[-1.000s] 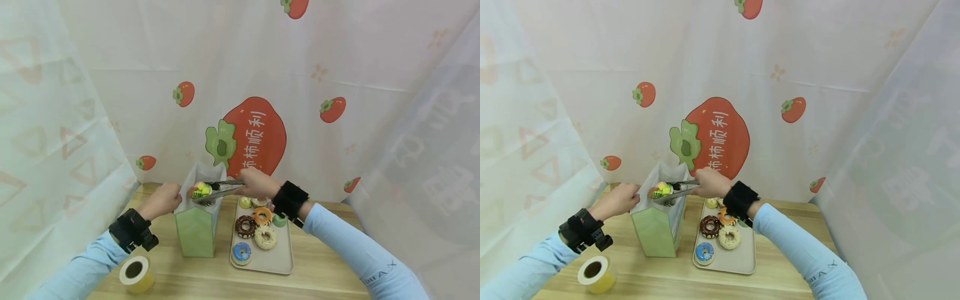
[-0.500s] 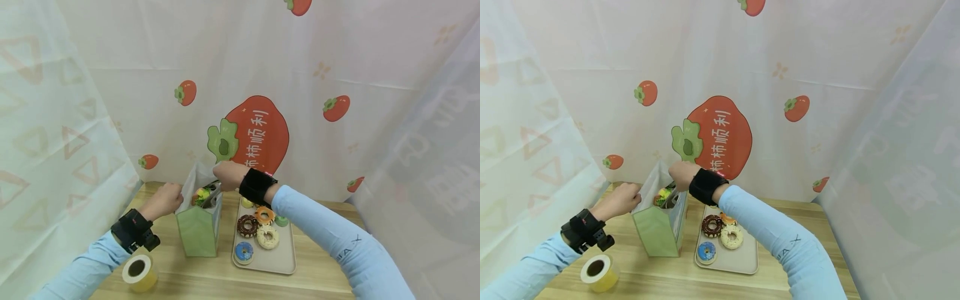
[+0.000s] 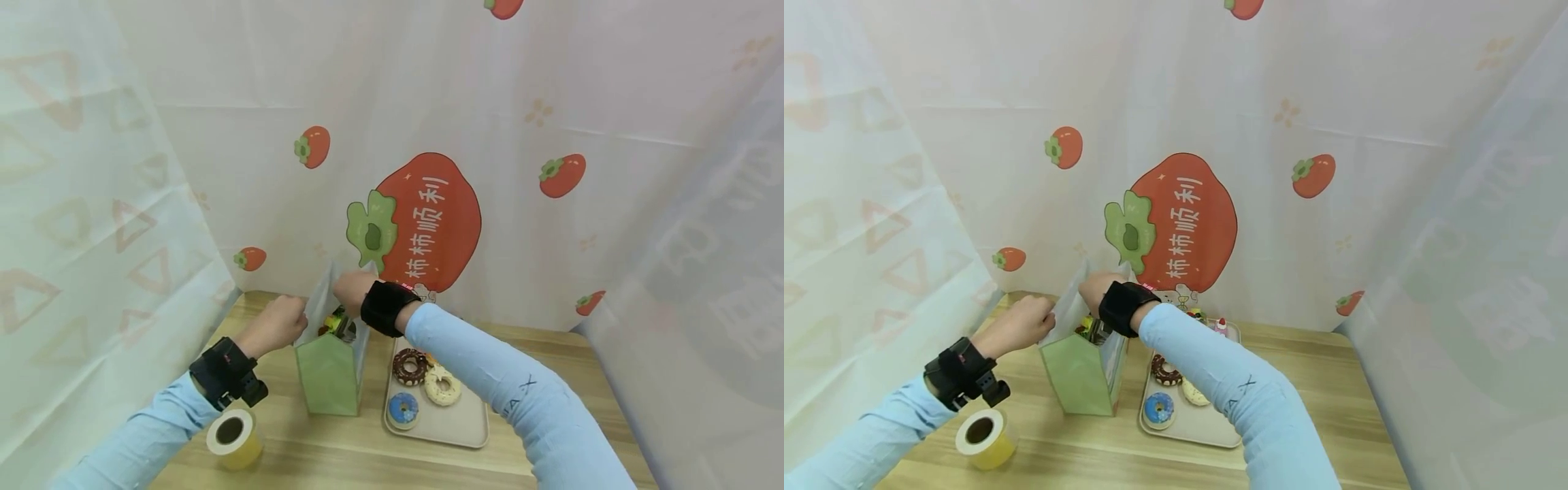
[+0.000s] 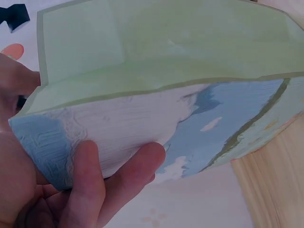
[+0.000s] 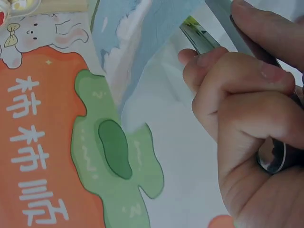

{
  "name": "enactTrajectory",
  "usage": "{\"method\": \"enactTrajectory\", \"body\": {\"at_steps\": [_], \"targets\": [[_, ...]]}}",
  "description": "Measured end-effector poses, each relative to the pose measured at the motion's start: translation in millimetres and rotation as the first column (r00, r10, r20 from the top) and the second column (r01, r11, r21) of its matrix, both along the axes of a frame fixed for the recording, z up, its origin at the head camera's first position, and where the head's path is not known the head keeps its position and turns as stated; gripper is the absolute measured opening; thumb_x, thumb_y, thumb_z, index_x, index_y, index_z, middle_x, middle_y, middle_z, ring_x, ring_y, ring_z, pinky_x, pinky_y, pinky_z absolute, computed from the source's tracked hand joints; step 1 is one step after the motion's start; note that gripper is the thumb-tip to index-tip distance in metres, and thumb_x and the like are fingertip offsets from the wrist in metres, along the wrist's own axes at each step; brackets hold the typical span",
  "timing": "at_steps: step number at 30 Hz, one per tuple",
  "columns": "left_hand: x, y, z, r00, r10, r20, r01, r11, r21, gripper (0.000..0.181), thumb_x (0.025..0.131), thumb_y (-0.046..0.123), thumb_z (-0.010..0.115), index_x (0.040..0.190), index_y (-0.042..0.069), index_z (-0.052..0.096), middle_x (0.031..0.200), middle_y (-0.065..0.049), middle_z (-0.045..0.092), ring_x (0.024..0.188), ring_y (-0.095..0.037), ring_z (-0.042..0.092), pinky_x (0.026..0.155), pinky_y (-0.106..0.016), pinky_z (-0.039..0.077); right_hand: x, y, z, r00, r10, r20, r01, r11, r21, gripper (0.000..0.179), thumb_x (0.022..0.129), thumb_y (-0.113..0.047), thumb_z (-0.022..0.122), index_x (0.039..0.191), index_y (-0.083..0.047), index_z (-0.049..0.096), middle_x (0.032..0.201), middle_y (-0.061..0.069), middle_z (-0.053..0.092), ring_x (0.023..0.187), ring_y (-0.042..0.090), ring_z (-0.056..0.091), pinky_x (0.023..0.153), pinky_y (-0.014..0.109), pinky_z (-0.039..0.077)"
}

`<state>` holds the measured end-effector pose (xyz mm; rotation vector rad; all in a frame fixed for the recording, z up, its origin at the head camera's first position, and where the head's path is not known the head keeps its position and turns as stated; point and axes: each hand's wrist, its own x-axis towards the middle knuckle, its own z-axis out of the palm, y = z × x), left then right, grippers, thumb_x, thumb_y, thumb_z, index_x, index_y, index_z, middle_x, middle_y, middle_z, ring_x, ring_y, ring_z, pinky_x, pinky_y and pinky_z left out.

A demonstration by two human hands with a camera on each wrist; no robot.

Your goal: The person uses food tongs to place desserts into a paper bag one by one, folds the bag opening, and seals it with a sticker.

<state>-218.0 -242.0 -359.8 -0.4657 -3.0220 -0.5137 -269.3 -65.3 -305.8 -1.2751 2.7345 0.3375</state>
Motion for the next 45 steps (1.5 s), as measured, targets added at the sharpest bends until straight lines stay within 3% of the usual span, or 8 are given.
{"method": "enactTrajectory", "body": {"at_steps": [4,13,19,23,28,33,38,45], "targets": [[0.4,2.5,-0.4,1.0,-0.012,-0.014,0.012,1.0,-0.007,0.02,0.088,-0.005,0.05,0.071,0.005,0.055,0.063,-0.004,0.051,0.053,-0.014,0.048,0.049,-0.026,0.039,-5.3,-4,-11.4,1.0,-0.024,-0.015,0.024,1.0,-0.006,0.044,0.094,0.001,0.056,0.06,-0.015,0.033,0.061,-0.003,0.031,0.058,0.012,0.031,0.053,0.023,0.026],[4.8,8.0,-2.5,0.999,-0.039,-0.022,0.039,0.999,-0.004,0.014,0.087,-0.005,0.053,0.077,0.0,0.061,0.066,-0.004,0.054,0.056,-0.014,0.049,0.051,-0.027,0.04,-26.1,-1,-62.0,0.993,-0.008,-0.115,0.005,1.0,-0.027,0.023,0.094,-0.005,0.061,0.073,-0.014,0.059,0.083,0.001,0.068,0.07,0.013,0.052,0.06,0.025,0.036],[6.8,13.5,-7.3,0.999,-0.052,-0.013,0.052,0.999,0.003,0.011,0.089,-0.005,0.054,0.083,-0.002,0.063,0.067,-0.004,0.055,0.056,-0.013,0.05,0.051,-0.026,0.041,-34.9,-2,-97.4,0.984,-0.021,-0.177,0.013,0.999,-0.045,0.031,0.093,-0.005,0.062,0.065,-0.016,0.055,0.074,-0.002,0.065,0.06,0.011,0.05,0.053,0.027,0.038],[7.8,14.8,-10.1,0.997,-0.062,-0.05,0.062,0.998,0.004,0.014,0.088,-0.006,0.054,0.078,-0.001,0.062,0.064,-0.003,0.051,0.055,-0.013,0.047,0.051,-0.026,0.039,-38.9,-1,-106.2,0.989,-0.049,-0.137,0.044,0.998,-0.039,0.035,0.095,-0.005,0.059,0.064,-0.016,0.049,0.066,-0.004,0.052,0.057,0.011,0.042,0.052,0.027,0.036],[7.8,13.9,-9.8,0.996,-0.051,-0.074,0.051,0.999,-0.002,0.018,0.087,-0.006,0.053,0.072,0.002,0.058,0.062,-0.002,0.047,0.054,-0.014,0.045,0.051,-0.027,0.037,-34.9,7,-80.2,0.999,-0.044,0.008,0.045,0.997,-0.056,0.037,0.094,-0.003,0.059,0.063,-0.016,0.045,0.063,-0.004,0.044,0.06,0.012,0.038,0.056,0.025,0.033],[4.4,10.4,-11.7,0.997,-0.037,-0.071,0.037,0.999,0.0,0.018,0.086,-0.006,0.053,0.071,0.003,0.057,0.063,-0.002,0.047,0.056,-0.015,0.045,0.052,-0.028,0.038,-27.3,25,-25.4,0.995,-0.017,0.102,0.026,0.996,-0.082,0.034,0.088,0.001,0.065,0.067,-0.015,0.043,0.067,-0.005,0.04,0.063,0.011,0.034,0.057,0.023,0.029],[2.9,4.0,-13.2,0.997,-0.043,-0.069,0.045,0.998,0.036,0.009,0.086,-0.007,0.053,0.088,-0.003,0.061,0.065,-0.003,0.048,0.057,-0.015,0.046,0.054,-0.029,0.039,-15.6,63,17.7,0.987,0.035,0.155,-0.007,0.984,-0.176,0.012,0.09,-0.012,0.07,0.083,-0.009,0.061,0.068,-0.005,0.04,0.062,0.01,0.037,0.059,0.023,0.03],[-1.0,-3.2,-2.0,0.998,-0.022,-0.066,0.022,1.0,0.004,0.01,0.087,-0.005,0.053,0.08,0.0,0.058,0.065,-0.005,0.051,0.057,-0.016,0.05,0.053,-0.03,0.041,6.7,136,29.2,0.985,0.023,0.173,0.059,0.889,-0.454,0.012,0.093,-0.018,0.07,0.096,-0.007,0.066,0.065,-0.003,0.039,0.054,0.008,0.035,0.057,0.022,0.031]]}}
